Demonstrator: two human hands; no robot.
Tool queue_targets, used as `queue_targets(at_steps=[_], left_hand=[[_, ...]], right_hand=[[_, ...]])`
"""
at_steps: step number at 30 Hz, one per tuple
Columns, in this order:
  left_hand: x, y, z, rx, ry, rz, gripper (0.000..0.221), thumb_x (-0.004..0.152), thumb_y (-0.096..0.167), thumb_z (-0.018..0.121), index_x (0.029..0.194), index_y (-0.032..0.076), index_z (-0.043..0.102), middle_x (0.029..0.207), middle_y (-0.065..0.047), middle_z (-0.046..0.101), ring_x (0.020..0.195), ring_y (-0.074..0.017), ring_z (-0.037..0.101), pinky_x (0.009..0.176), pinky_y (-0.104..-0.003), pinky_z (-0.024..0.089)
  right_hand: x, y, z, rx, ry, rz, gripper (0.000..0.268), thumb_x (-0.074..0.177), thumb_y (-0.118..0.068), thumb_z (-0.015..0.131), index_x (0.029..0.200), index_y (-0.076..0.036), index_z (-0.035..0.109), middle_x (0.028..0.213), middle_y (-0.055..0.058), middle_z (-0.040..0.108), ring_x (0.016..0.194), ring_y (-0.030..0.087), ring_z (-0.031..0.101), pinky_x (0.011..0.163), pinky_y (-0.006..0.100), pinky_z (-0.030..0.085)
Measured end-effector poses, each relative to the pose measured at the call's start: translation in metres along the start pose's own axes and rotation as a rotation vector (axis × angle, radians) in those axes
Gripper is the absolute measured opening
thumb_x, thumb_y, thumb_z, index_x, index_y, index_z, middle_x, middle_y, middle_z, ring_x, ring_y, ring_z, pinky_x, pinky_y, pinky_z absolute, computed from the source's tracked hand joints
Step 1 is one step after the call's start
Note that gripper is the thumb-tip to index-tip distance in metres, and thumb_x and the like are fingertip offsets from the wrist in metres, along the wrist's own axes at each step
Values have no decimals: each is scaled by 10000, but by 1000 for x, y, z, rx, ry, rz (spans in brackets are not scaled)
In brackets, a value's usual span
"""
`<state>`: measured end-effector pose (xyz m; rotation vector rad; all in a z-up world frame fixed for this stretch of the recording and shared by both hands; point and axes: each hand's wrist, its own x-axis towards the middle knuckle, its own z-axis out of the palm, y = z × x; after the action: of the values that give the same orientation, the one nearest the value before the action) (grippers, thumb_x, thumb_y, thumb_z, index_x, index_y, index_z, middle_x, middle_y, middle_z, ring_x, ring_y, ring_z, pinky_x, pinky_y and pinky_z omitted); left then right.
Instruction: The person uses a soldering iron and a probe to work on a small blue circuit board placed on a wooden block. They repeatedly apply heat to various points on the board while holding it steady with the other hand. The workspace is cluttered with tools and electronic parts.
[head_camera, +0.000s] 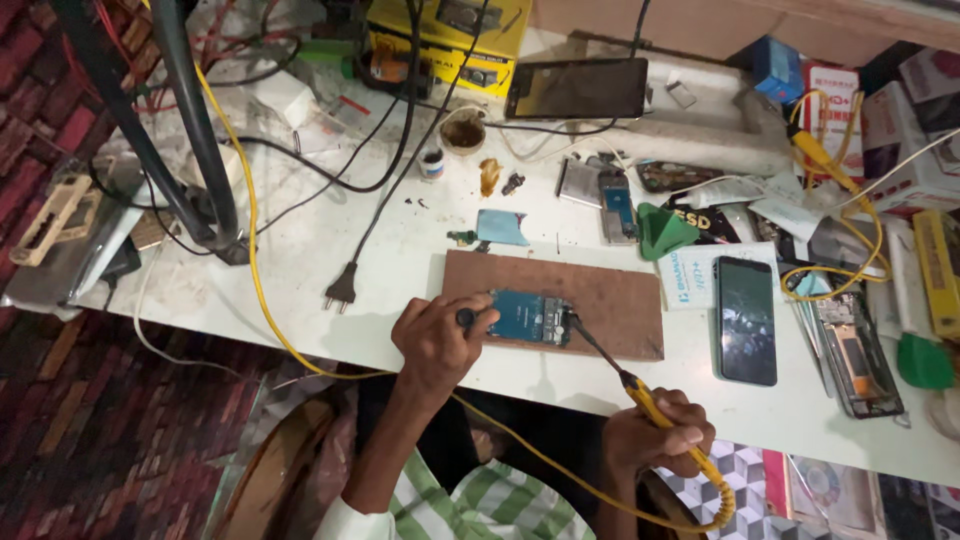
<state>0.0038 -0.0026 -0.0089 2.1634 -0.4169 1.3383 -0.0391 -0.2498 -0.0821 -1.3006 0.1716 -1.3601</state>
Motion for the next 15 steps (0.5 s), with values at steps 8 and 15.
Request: queue_targets(at_steps=[8, 15], left_hand=[[2, 2, -5, -22, -36, -12, 304, 927, 215, 834, 928, 85, 559, 916, -4, 773, 755, -148, 727, 601, -299, 425], [9, 4, -6, -7, -30, -19, 280, 917, 186, 832, 925, 96, 567, 892, 23, 770, 709, -136, 703, 595, -304, 420]], right_hand=[[11, -31, 6, -214, -202, -142, 424, 1095, -284, 451, 805, 23, 473, 716, 151, 563, 559, 214, 538, 522, 303, 446], [23, -64, 26, -235, -382, -144, 331, 1091, -232, 449, 896, 32, 494, 659, 123, 582, 529, 191, 557, 532, 292, 477]])
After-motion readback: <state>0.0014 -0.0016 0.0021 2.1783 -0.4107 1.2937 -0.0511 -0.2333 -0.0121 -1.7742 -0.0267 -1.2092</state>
